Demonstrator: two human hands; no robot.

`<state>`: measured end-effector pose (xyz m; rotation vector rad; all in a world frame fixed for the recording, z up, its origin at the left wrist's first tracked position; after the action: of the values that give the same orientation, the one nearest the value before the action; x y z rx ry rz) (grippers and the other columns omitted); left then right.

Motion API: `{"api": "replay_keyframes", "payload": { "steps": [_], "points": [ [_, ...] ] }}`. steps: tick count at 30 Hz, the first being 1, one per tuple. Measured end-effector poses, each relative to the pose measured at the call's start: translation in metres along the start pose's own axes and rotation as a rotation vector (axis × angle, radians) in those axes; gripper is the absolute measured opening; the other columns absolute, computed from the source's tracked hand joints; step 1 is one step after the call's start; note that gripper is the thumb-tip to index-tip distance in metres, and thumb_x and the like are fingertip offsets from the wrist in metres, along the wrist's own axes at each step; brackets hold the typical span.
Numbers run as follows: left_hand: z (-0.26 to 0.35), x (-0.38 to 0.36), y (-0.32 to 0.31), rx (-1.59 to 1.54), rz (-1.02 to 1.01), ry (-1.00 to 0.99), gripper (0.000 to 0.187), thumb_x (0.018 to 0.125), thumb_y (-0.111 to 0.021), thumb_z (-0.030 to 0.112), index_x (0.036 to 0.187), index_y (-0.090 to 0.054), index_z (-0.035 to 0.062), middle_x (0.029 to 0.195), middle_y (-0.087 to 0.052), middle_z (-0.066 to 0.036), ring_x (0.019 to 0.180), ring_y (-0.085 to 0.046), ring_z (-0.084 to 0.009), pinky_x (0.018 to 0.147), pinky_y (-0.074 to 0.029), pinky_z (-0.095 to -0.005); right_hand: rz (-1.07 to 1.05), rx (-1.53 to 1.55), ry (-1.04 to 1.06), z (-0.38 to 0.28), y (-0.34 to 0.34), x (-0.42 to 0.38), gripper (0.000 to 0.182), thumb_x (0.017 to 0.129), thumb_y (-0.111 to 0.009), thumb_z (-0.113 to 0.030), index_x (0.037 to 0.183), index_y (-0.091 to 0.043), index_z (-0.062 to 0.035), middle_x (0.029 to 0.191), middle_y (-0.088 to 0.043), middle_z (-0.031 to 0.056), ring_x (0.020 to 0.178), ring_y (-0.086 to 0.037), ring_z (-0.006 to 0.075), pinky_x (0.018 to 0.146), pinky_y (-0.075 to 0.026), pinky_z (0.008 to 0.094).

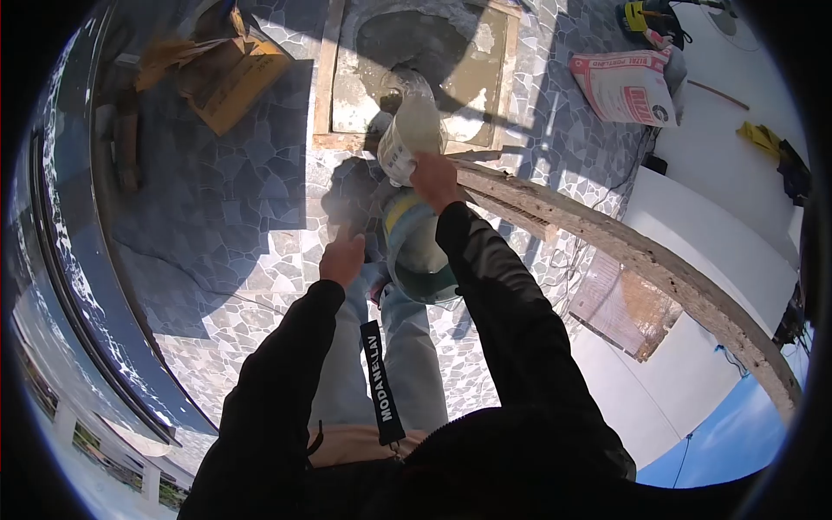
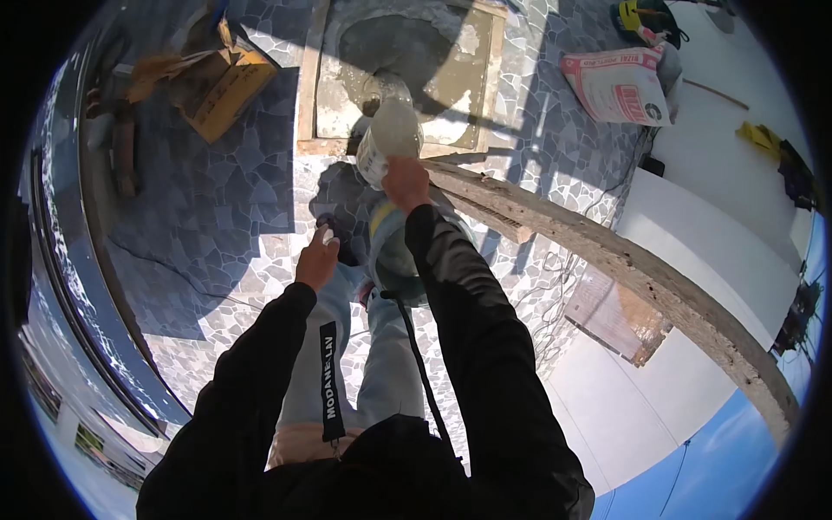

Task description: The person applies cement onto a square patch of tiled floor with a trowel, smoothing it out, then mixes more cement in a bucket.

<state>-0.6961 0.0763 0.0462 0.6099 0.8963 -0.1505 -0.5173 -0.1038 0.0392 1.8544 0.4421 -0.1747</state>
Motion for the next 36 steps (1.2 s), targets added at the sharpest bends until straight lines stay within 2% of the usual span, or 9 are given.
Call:
{"api": "replay_keyframes", "payload": {
  "steps": [1,4,5,7,10,18,23,25,36],
  "points": [
    [-0.013,-0.030,0.001,-0.012,-0.109,0.070,0.056,0.085,-0.043,0.038,0.131,-0.039,0.0055,0.096,-0.062,-0.027,0.090,-0.059,-0.0428,0.081,-0.045,-0.0505,-0.008,0.010,-0.015,0.000,-0.001,-0.001,0.020,0.070,-0.054,-0.015,0.086,-0.065,-0.0088,0.076,-0.063,0.0175,0.076,-0.062,0.0350,0.067,-0.050,0.0462],
    [-0.070,-0.098,-0.020,0.146,-0.163,0.034,0.058,0.085,-0.049,0.038,0.132,-0.038,0.0059,0.104,-0.061,-0.024,0.099,-0.057,-0.0409,0.085,-0.043,-0.0494,-0.046,0.010,-0.060,-0.004,0.006,-0.004,0.021,0.071,-0.054,-0.016,0.088,-0.065,-0.0086,0.077,-0.063,0.0171,0.077,-0.062,0.0354,0.068,-0.051,0.0461],
    [-0.070,-0.114,-0.017,0.147,-0.164,0.032,0.058,0.085,-0.049,0.038,0.132,-0.038,0.0059,0.104,-0.061,-0.024,0.099,-0.057,-0.0409,0.085,-0.043,-0.0494,-0.044,0.010,-0.062,-0.004,0.006,-0.004,0.021,0.071,-0.054,-0.016,0.088,-0.065,-0.0086,0.077,-0.063,0.0171,0.077,-0.062,0.0354,0.068,-0.051,0.0461],
    [-0.056,-0.137,-0.016,0.484,-0.321,-0.098,0.057,0.085,-0.051,0.039,0.131,-0.041,0.0063,0.117,-0.056,-0.020,0.113,-0.050,-0.0367,0.092,-0.039,-0.0488,-0.055,0.045,-0.099,-0.002,0.003,-0.003,0.021,0.073,-0.054,-0.017,0.089,-0.064,-0.0083,0.078,-0.064,0.0168,0.079,-0.062,0.0355,0.068,-0.050,0.0462],
    [-0.073,-0.129,-0.032,0.361,-0.339,0.035,0.054,0.084,-0.052,0.038,0.128,-0.045,0.0067,0.122,-0.053,-0.017,0.120,-0.044,-0.0328,0.095,-0.035,-0.0497,-0.027,0.051,-0.109,-0.006,0.006,-0.004,0.020,0.074,-0.054,-0.018,0.089,-0.064,-0.0081,0.079,-0.064,0.0172,0.079,-0.062,0.0360,0.069,-0.050,0.0463],
    [-0.081,-0.125,-0.045,0.473,-0.372,0.042,0.042,0.083,-0.052,0.035,0.114,-0.053,0.0069,0.114,-0.056,-0.015,0.111,-0.049,-0.0356,0.090,-0.038,-0.0514,-0.101,0.106,-0.192,-0.018,0.018,-0.002,0.024,0.075,-0.056,-0.022,0.092,-0.064,-0.0073,0.086,-0.064,0.0186,0.084,-0.062,0.0368,0.074,-0.049,0.0466],
    [-0.110,-0.127,-0.063,0.511,-0.298,-0.138,0.035,0.081,-0.054,0.031,0.110,-0.052,0.0103,0.112,-0.056,-0.013,0.110,-0.050,-0.0349,0.088,-0.040,-0.0506,-0.142,0.107,-0.226,-0.025,0.018,-0.002,0.027,0.076,-0.056,-0.024,0.095,-0.064,-0.0063,0.088,-0.064,0.0183,0.087,-0.061,0.0372,0.076,-0.048,0.0471],
    [-0.116,-0.126,-0.067,0.484,-0.305,-0.128,0.034,0.082,-0.054,0.030,0.110,-0.052,0.0107,0.112,-0.056,-0.013,0.109,-0.050,-0.0350,0.088,-0.040,-0.0506,-0.056,0.107,-0.212,-0.027,0.022,-0.001,0.024,0.070,-0.055,-0.020,0.088,-0.065,-0.0073,0.086,-0.065,0.0169,0.084,-0.062,0.0364,0.073,-0.050,0.0458],
    [-0.072,-0.127,-0.041,0.556,-0.391,0.008,0.039,0.084,-0.047,0.039,0.105,-0.055,0.0073,0.109,-0.057,-0.014,0.108,-0.050,-0.0340,0.088,-0.041,-0.0499,-0.056,0.146,-0.247,-0.031,0.032,0.009,0.026,0.071,-0.055,-0.020,0.090,-0.064,-0.0063,0.088,-0.065,0.0189,0.086,-0.062,0.0374,0.076,-0.050,0.0449]
  ]
}}
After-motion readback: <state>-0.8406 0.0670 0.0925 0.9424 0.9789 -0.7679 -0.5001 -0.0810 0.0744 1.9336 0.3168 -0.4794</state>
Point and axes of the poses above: each hand's wrist, its own x-axis towards the middle knuckle, its own y-axis out of the back of the hand, z = x × y, the point moved 5 cm from there along x, towards the middle knuckle
